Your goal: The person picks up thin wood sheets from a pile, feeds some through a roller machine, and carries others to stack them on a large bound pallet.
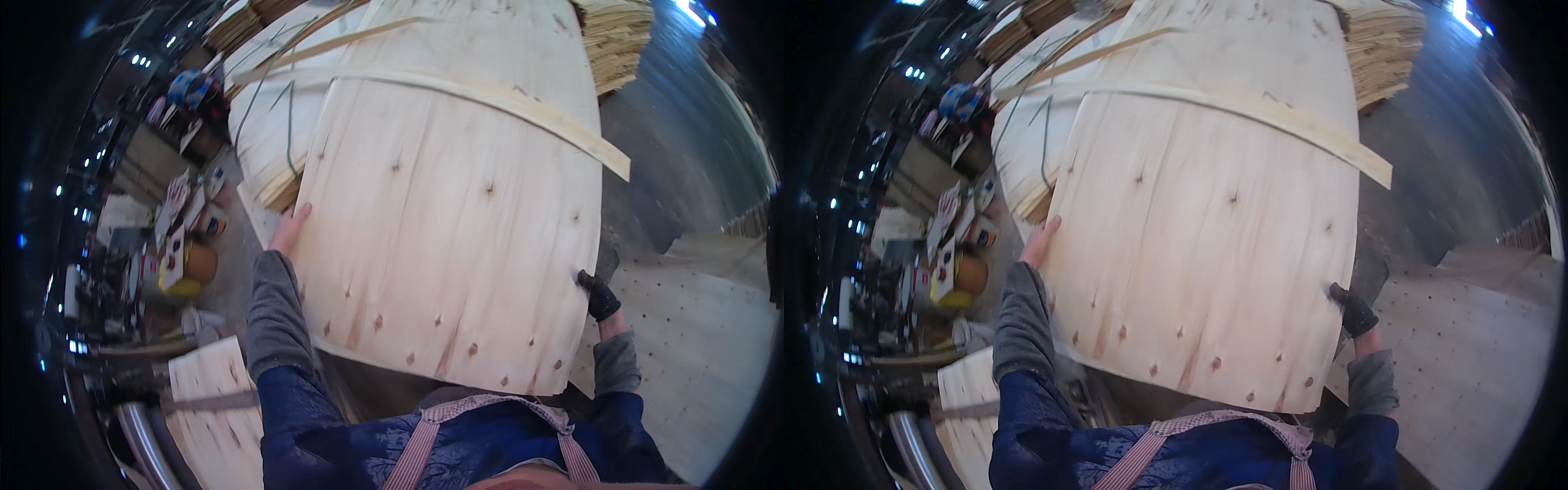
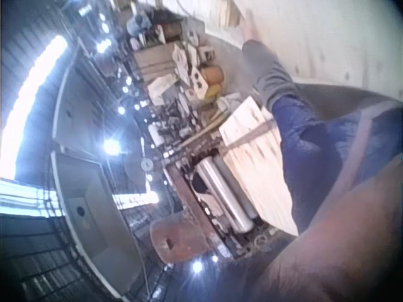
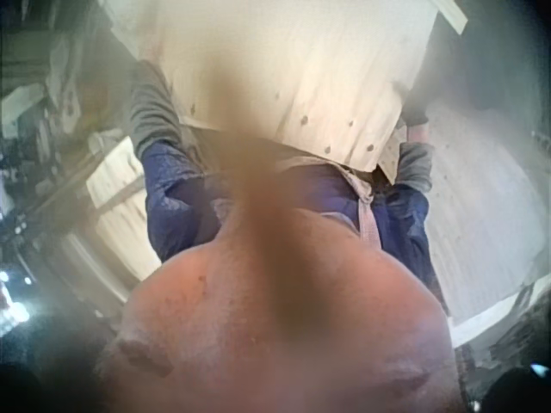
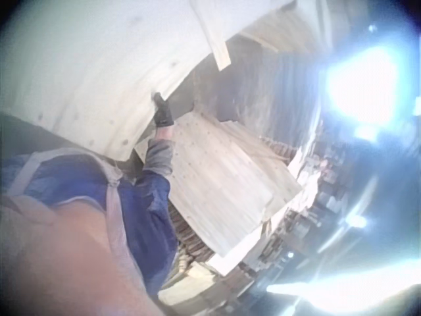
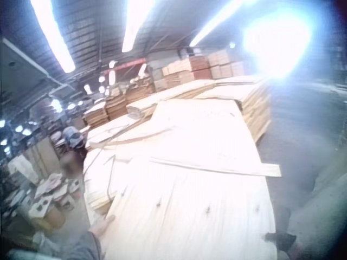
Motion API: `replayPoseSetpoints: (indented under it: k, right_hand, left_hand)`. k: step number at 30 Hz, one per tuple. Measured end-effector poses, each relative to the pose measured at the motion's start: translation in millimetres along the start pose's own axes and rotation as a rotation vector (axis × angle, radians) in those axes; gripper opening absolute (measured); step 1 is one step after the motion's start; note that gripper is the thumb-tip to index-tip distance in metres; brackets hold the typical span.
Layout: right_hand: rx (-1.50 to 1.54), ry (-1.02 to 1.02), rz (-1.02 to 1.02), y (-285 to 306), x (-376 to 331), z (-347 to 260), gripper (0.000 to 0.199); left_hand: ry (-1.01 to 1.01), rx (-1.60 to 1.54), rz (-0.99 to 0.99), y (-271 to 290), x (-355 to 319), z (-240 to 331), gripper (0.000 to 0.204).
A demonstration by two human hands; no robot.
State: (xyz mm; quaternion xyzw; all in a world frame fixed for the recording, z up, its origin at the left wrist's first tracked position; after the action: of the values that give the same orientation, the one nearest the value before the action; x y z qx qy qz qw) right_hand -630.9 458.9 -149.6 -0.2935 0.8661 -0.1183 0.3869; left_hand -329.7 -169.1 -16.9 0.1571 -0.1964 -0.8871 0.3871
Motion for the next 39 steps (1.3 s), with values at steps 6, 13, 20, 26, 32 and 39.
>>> replayPoseSetpoints:
  k: [6,13,20,26,32,39]
  right_hand:
    - [0.059,0.016,0.034,-38,-10,-10,0.036]
    - [0.123,0.063,0.056,-5,19,-29,0.039]
    - [0.087,0.074,0.151,12,83,-93,0.037]
    - [-0.244,0.383,0.093,48,73,-123,0.024]
    - [-0.628,0.666,0.081,52,19,-187,0.021]
    - [-0.685,0.634,-0.062,5,-26,-185,0.030]
  left_hand:
    - [0.284,-0.194,-0.254,-4,42,26,0.055]
    - [0.261,-0.402,-0.453,-16,25,35,0.053]
    - [0.111,-0.440,-0.307,-53,-27,72,0.048]
    - [-0.034,-0.207,-0.170,-91,-113,192,0.042]
    - [-0.121,-0.164,-0.047,-135,-198,236,0.041]
    - [-0.172,-0.113,0.157,-126,-298,226,0.047]
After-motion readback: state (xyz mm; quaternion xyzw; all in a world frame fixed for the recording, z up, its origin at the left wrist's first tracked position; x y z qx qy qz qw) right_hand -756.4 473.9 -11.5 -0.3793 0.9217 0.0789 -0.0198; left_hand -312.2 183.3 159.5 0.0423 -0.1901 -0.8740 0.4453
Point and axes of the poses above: each hand's wrist, its own x-axis towards the middle knuckle, its own y-axis out of the back of the hand, z = x × y, the point moved 4 cm from there along x, towards the middle knuckle, and after that the axes turned 5 degrees about -y, right-handed, at the moved point
